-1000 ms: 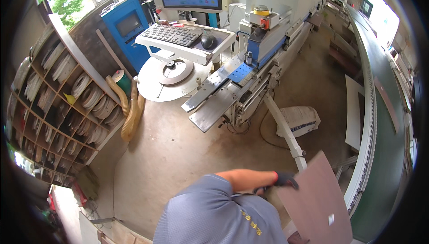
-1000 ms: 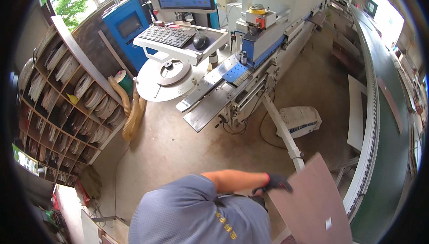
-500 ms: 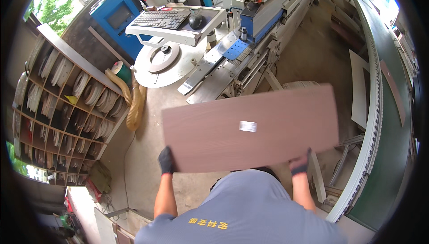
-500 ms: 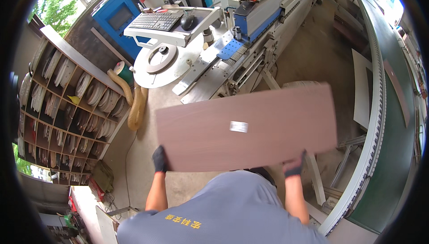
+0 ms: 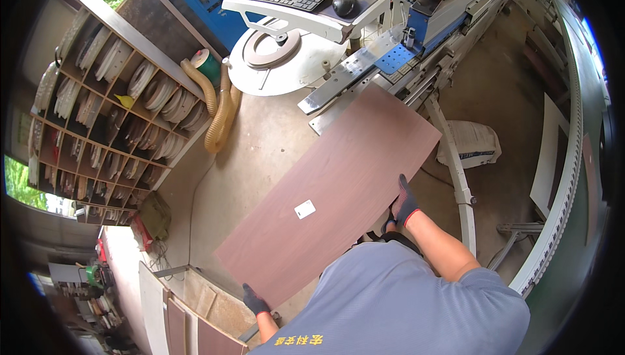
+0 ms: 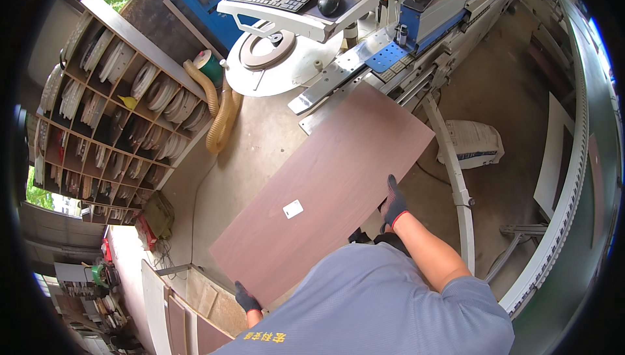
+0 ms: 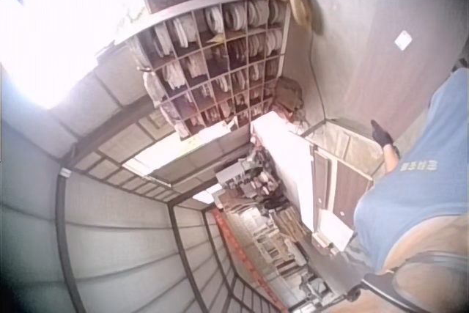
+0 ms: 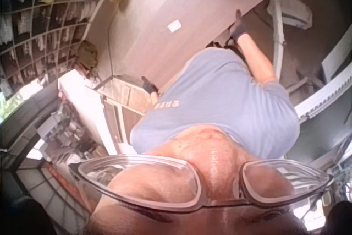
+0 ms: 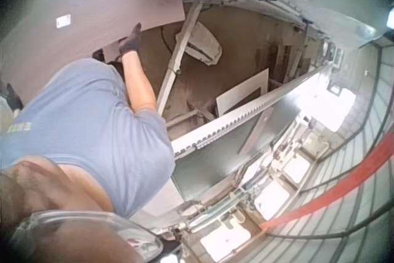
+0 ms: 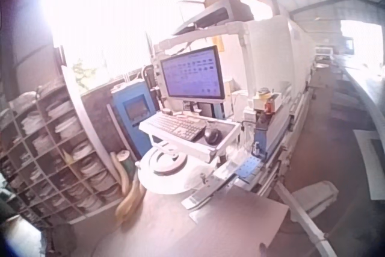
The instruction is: The person picks up flat wooden boards one by one and feeds them into the entry point of a large industrial edge-banding machine.
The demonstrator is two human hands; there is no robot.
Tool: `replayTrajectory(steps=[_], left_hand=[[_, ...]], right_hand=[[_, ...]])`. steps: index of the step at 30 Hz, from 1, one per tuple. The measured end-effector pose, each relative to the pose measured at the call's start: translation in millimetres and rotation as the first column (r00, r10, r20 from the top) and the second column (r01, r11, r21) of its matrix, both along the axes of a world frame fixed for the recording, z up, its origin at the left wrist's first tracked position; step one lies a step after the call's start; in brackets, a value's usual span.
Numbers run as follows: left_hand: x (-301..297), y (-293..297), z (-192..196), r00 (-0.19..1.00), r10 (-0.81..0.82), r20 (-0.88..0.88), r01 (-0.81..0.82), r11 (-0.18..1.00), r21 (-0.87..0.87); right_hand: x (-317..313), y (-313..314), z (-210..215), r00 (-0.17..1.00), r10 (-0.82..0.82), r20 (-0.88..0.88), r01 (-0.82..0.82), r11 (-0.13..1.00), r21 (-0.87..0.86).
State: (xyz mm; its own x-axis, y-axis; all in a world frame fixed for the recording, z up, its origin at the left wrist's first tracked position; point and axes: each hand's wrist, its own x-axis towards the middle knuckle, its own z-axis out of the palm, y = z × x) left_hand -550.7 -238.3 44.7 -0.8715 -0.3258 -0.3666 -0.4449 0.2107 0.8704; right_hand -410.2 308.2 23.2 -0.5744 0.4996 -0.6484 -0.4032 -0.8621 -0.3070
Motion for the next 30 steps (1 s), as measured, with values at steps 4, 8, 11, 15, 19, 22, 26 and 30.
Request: replayTrajectory(steps=[4,8,11,15,19,22,26,30], left_hand=[[-40,38,12,0.993,-0.101,0.055,0.095,0.989,0.115],[-86,91,12,0.982,-0.174,0.077,0.168,0.982,0.082],[-106,129,8,0.973,-0.227,0.046,0.216,0.962,0.168],[-94,153,2,0.96,-0.279,-0.011,0.276,0.943,0.186],[-70,165,7,0.841,-0.541,0.007,0.533,0.827,-0.178],[-33,190,38,0.641,-0.768,-0.006,0.692,0.581,-0.429],[-24,210,26,0.475,-0.879,0.048,0.741,0.37,-0.561],[-34,252,33,0.432,-0.902,0.015,0.716,0.333,-0.613]], right_hand=[[-13,13,-15,0.989,-0.039,-0.143,0.045,0.998,0.039],[-50,-24,24,0.994,-0.022,0.111,0.012,0.996,0.084],[-68,-28,8,0.959,-0.019,0.281,-0.075,0.945,0.318],[-76,1,-15,0.873,-0.085,0.48,-0.113,0.923,0.369],[-67,35,-9,0.882,-0.129,0.454,-0.081,0.906,0.415],[-61,64,-10,0.889,-0.145,0.434,-0.085,0.88,0.467],[-49,101,-12,0.919,-0.15,0.365,-0.066,0.853,0.517],[-43,141,-18,0.945,-0.161,0.284,-0.042,0.803,0.594]])
